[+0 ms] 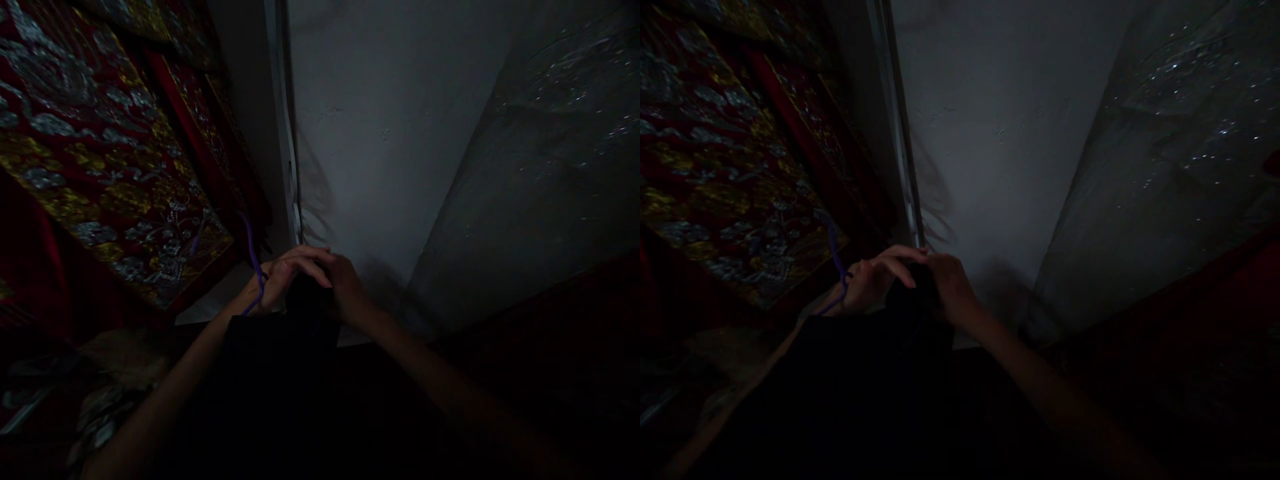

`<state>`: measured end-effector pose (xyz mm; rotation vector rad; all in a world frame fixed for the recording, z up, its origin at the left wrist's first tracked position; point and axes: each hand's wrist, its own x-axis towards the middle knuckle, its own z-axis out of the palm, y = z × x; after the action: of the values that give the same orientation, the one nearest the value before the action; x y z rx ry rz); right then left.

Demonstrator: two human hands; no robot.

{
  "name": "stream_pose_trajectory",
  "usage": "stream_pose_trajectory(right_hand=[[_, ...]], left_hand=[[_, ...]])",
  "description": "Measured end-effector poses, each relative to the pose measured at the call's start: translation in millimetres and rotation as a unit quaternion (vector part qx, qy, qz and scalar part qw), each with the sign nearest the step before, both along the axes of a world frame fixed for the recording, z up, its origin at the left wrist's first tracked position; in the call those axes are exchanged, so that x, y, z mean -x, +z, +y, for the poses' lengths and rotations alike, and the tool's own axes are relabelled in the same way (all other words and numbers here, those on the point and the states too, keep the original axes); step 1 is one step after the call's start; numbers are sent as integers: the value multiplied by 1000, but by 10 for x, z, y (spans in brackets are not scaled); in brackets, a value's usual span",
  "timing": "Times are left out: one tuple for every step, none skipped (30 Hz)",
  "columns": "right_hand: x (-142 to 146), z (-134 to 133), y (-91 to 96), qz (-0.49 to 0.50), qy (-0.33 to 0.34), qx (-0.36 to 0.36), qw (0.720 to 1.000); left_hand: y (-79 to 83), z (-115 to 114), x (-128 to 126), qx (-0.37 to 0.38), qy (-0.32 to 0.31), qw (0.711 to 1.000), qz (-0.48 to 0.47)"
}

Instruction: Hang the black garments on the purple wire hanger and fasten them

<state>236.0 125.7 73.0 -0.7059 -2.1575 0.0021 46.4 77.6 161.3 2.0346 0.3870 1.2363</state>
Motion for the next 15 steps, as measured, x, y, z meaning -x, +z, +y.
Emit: stream_pose_trajectory(right_hand=[[-41, -43, 73, 10, 18, 0, 1000], [-85, -84, 138, 26, 21, 2, 999], [-125, -118, 189, 44, 8, 3, 999], [-161, -142, 226, 59, -19, 5, 998], [-190, -156, 247, 71, -46, 3, 996], [-212, -159, 255, 83, -68, 0, 994], [-229, -157, 253, 94, -83, -5, 992], [-240, -155, 244, 102, -91, -7, 991], [-247, -161, 233, 108, -94, -7, 990], [-251, -182, 226, 107, -92, -2, 990], [-252, -224, 227, 101, -86, 7, 991], [-251, -291, 239, 90, -72, 25, 993], [-252, -380, 264, 72, -44, 55, 995], [-255, -487, 303, 46, 2, 96, 994], [-262, -602, 352, 14, 67, 147, 987]], left_hand=[[-35, 28, 46, 14, 6, 1000, -11], [-71, 51, 98, 36, 15, 999, -19], [-108, 68, 149, 66, 24, 997, -25], [-146, 79, 193, 103, 32, 994, -30], [-182, 81, 226, 142, 37, 989, -34], [-215, 77, 247, 179, 43, 982, -38], [-242, 66, 257, 208, 52, 976, -42], [-260, 50, 256, 226, 64, 971, -42], [-270, 30, 250, 238, 76, 967, -39], [-271, 8, 240, 250, 85, 964, -33], [-266, -16, 230, 263, 90, 960, -26], [-257, -40, 222, 276, 92, 956, -22], [-249, -62, 216, 288, 93, 953, -22], [-245, -83, 212, 298, 97, 950, -23], [-245, -102, 211, 304, 104, 947, -24]])
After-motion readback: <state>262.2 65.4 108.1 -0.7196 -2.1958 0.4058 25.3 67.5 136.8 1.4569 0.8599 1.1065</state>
